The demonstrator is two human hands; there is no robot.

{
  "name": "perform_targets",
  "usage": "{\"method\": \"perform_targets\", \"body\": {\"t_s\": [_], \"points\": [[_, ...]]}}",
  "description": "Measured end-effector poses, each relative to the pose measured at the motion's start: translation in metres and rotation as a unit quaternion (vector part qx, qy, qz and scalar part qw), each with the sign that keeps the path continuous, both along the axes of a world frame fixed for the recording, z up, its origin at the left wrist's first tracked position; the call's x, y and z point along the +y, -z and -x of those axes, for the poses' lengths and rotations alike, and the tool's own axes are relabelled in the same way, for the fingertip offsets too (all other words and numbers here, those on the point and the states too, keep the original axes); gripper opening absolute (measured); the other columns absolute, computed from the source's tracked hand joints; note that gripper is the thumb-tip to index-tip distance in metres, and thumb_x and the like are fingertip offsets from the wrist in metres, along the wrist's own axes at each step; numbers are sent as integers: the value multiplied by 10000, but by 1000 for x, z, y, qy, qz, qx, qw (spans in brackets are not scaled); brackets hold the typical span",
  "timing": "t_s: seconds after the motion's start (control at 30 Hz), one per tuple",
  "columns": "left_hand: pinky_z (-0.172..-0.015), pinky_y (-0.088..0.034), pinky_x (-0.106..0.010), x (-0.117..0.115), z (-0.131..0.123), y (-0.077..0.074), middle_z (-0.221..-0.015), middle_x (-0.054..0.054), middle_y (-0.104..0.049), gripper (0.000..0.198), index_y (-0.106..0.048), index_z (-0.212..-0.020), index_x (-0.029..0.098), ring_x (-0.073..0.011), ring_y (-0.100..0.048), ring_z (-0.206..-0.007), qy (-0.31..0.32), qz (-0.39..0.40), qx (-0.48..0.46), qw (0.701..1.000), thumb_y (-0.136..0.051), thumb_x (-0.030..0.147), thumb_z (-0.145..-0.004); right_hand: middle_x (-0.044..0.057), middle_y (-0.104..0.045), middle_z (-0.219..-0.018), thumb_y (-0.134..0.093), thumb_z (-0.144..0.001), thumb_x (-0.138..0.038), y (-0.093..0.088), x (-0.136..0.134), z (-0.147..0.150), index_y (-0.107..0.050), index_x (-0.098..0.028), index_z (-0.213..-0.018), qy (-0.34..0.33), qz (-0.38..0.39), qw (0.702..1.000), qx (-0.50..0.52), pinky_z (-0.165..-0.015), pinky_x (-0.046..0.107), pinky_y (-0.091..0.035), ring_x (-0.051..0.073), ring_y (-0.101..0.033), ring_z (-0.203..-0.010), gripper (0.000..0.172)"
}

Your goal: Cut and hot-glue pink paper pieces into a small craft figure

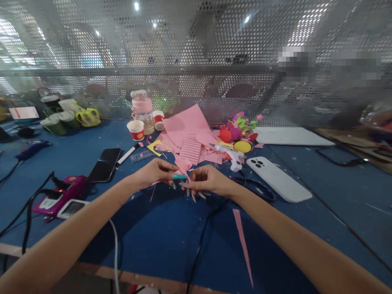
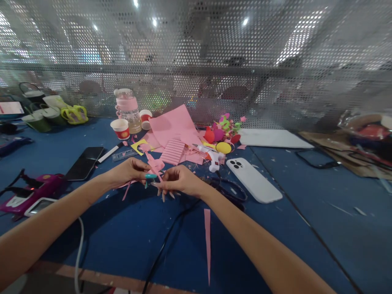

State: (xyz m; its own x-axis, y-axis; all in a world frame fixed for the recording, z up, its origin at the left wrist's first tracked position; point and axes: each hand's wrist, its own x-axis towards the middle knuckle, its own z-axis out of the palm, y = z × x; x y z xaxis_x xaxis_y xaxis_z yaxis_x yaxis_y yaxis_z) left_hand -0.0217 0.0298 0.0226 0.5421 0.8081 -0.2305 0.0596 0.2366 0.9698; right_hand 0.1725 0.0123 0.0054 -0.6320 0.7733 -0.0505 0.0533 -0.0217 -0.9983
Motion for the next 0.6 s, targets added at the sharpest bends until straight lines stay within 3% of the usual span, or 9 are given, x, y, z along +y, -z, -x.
{"method": "perform_targets", "body": {"t_s": [0.6], "points": [[-525, -443, -193, 0, 0, 0, -585, -7, -643, 83, -713, -650, 155, -60, -520, -492, 29, -27, 23, 999, -722, 169, -569, -26, -588, -449, -699, -622, -355, -1, -3, 4, -551, -126, -539, 8, 14, 1000, 5, -325, 151, -326, 31, -458, -318, 285]]}}
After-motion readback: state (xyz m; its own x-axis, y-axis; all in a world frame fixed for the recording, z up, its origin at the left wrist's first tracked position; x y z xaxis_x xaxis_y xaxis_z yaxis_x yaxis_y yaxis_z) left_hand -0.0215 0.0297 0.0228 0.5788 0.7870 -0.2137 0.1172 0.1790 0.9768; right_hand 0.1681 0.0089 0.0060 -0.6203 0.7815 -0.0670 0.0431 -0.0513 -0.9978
